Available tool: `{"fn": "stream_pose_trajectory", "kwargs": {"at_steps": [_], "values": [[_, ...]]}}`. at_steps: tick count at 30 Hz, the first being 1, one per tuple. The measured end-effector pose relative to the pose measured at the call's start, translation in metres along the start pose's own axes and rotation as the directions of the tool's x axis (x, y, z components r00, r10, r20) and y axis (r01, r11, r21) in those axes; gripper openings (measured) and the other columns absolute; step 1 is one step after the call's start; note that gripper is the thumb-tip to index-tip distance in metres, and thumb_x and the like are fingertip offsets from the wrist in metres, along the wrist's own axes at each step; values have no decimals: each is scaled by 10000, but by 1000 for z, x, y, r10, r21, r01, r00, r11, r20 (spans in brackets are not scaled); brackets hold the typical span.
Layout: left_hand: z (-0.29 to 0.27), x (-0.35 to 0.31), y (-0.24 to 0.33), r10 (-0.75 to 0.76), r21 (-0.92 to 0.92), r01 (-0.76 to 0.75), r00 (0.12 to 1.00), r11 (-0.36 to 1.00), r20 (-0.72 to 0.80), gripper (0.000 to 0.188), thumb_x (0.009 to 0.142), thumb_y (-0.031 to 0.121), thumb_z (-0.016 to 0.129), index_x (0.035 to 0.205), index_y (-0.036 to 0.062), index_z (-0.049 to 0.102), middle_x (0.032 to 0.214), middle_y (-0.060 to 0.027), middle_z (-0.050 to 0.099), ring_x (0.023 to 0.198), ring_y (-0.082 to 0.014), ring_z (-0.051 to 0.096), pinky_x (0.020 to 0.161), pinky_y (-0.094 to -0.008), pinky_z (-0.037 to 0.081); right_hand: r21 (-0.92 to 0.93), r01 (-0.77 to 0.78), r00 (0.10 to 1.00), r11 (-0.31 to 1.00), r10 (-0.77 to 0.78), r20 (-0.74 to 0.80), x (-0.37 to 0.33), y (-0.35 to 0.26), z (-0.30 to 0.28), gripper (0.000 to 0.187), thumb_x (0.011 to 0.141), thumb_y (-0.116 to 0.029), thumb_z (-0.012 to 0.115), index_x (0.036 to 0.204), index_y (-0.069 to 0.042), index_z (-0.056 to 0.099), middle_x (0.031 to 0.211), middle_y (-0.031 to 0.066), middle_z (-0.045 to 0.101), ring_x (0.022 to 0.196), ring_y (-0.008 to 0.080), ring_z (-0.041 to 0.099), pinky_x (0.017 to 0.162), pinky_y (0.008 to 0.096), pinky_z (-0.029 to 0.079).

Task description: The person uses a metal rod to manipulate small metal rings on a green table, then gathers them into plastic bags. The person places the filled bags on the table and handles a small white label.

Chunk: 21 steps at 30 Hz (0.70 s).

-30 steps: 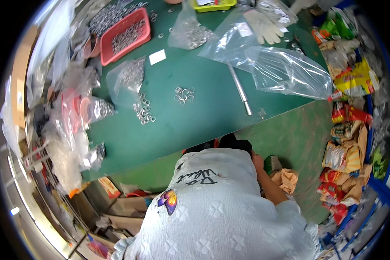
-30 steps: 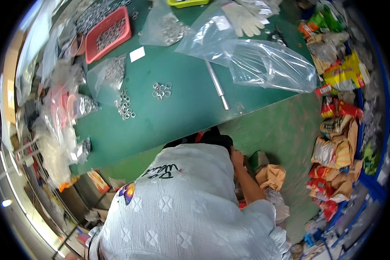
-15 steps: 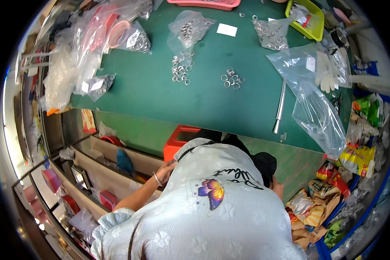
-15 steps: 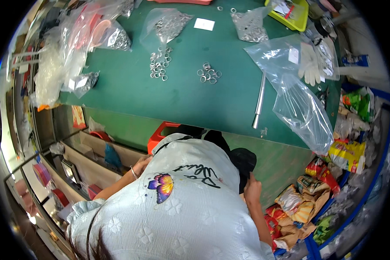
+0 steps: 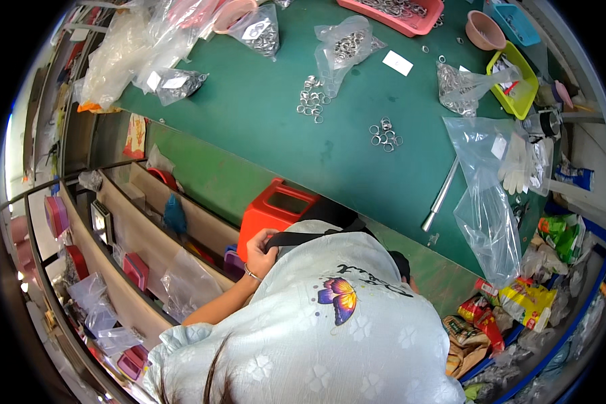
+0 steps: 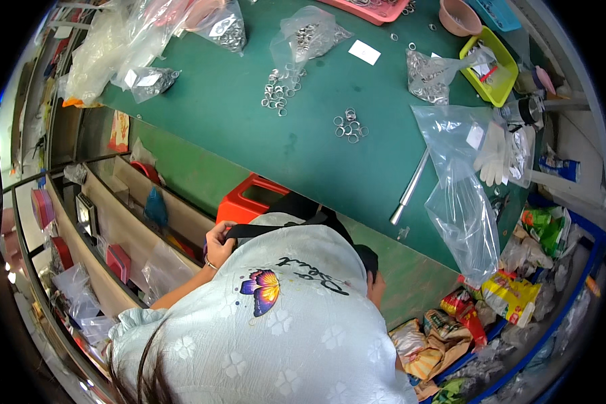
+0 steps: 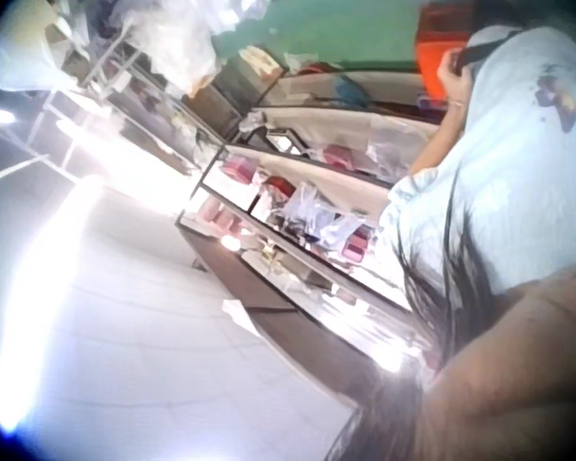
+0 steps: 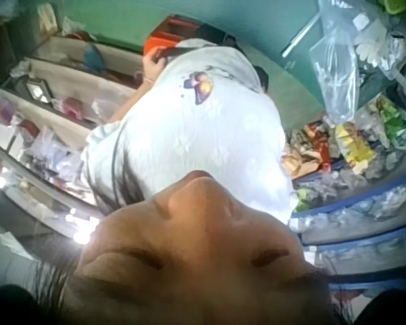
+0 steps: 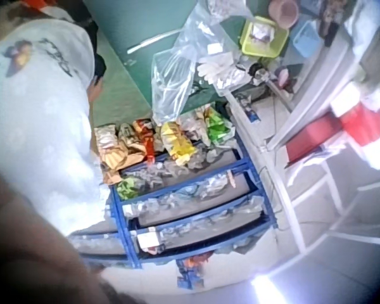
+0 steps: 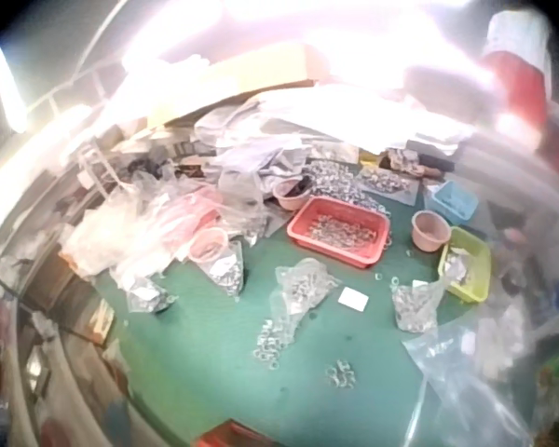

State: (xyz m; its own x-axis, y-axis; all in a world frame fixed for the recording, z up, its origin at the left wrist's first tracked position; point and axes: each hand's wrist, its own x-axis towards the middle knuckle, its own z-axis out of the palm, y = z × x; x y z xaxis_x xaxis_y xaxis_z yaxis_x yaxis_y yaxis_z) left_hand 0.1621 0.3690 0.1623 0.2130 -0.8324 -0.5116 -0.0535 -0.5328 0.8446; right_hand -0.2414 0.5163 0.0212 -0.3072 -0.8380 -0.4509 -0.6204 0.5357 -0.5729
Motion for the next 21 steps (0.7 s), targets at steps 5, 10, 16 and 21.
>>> {"fn": "stream_pose_trajectory", "kwargs": {"at_steps": [5,10,16,21], "values": [[16,10,2,-59,-19,62,989,998,135,216,718,-89,445,885,-41,573,686,-14,576,564,-33,490,480,-181,346,-24,-79,996,997,78,-47,-18,-22,-69,369,896,-265,479,826,93,539,664,269,519,574,396,482,553,430,384],[25,9,17,-111,-197,123,991,973,70,194,726,-88,431,842,-30,575,570,12,508,447,-34,436,401,-186,313,30,-114,993,993,114,-8,-26,-88,-135,353,892,-224,479,784,108,530,602,244,503,485,315,436,504,411,356],[6,11,83,-41,-16,43,993,999,112,153,724,-77,475,813,-38,593,683,-8,585,591,-47,509,524,-183,390,-45,201,974,979,-194,120,-73,-8,-127,216,842,-145,534,861,66,576,689,230,557,616,299,536,575,346,426],[-8,23,139,-48,162,-11,932,987,360,197,659,-84,490,822,-55,596,689,-40,596,620,-70,531,563,-208,424,-199,98,942,975,-26,334,-36,-56,-137,206,824,-132,552,913,51,582,779,225,574,726,296,559,650,357,433]]}}
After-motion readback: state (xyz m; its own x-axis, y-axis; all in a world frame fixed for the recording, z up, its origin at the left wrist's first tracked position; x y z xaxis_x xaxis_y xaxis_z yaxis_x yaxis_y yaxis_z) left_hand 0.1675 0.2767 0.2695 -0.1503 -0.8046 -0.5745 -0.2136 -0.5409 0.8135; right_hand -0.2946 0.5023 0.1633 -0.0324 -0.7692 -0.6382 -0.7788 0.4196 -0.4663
